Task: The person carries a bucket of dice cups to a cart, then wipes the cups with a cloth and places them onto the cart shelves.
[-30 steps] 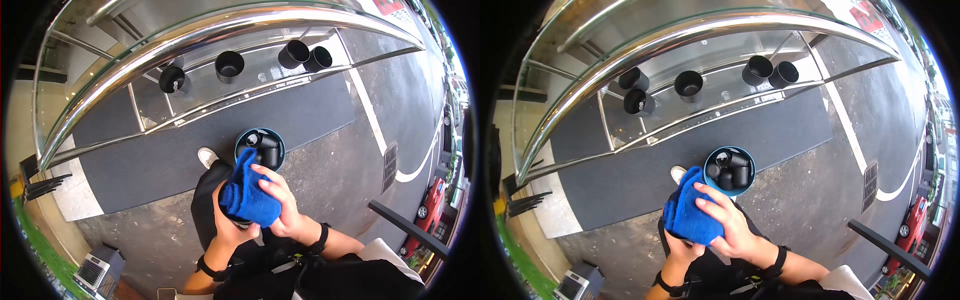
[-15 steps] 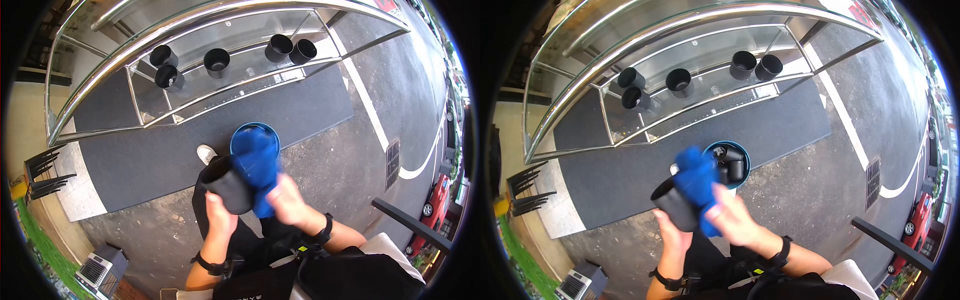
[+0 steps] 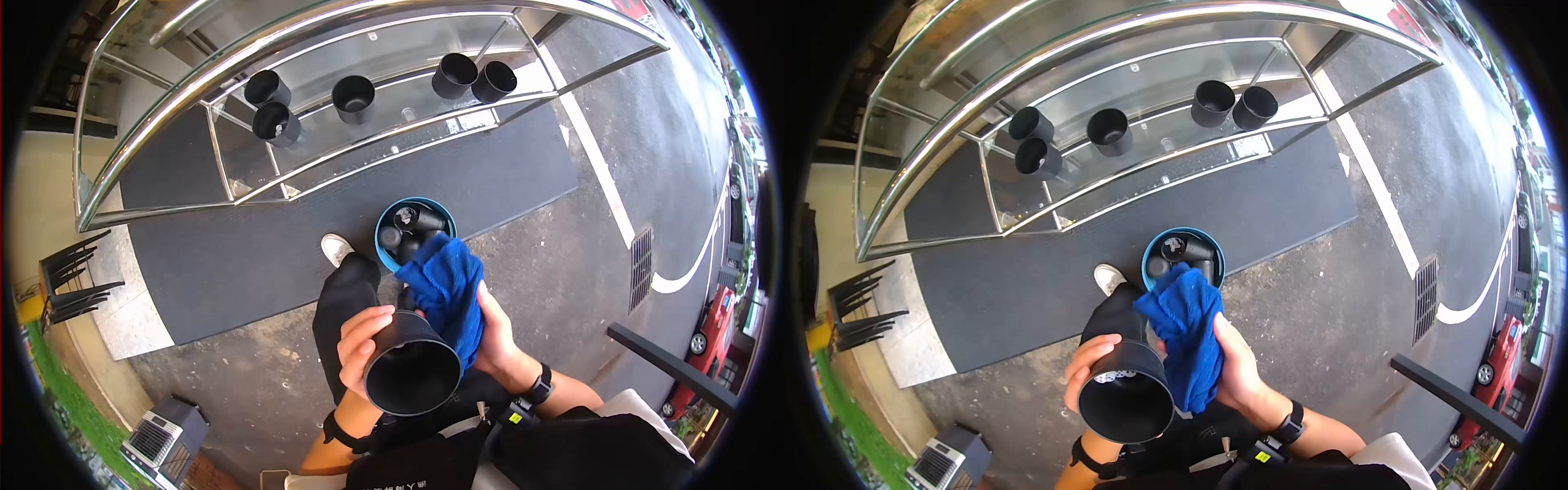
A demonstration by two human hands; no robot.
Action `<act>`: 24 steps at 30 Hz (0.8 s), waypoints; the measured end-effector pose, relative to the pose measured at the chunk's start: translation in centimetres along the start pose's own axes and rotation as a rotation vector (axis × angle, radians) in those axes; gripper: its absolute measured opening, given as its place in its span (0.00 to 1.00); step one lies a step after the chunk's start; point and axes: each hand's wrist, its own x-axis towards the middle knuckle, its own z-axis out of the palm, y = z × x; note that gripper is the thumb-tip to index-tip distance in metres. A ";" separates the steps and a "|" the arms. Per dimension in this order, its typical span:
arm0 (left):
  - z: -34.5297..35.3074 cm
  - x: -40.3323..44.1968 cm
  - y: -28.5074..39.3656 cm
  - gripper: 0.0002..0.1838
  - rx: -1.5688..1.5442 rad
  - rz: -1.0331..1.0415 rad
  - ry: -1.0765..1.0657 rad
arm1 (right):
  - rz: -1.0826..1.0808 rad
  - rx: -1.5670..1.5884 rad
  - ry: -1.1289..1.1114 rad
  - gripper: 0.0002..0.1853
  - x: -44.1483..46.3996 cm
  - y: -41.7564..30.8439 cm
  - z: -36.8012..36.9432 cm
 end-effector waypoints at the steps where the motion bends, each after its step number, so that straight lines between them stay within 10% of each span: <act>1: 0.0 -0.2 -0.1 0.32 -0.003 0.015 -0.001 | -0.001 -0.019 0.026 0.37 0.2 -0.1 0.3; 17: 0.6 -3.5 -3.0 0.30 -0.100 0.018 -0.084 | 0.106 -0.583 0.181 0.24 -0.1 0.7 2.0; 24: 0.1 -4.5 -3.4 0.31 -0.023 -0.138 -0.127 | 0.200 -0.049 0.203 0.27 1.2 1.4 2.5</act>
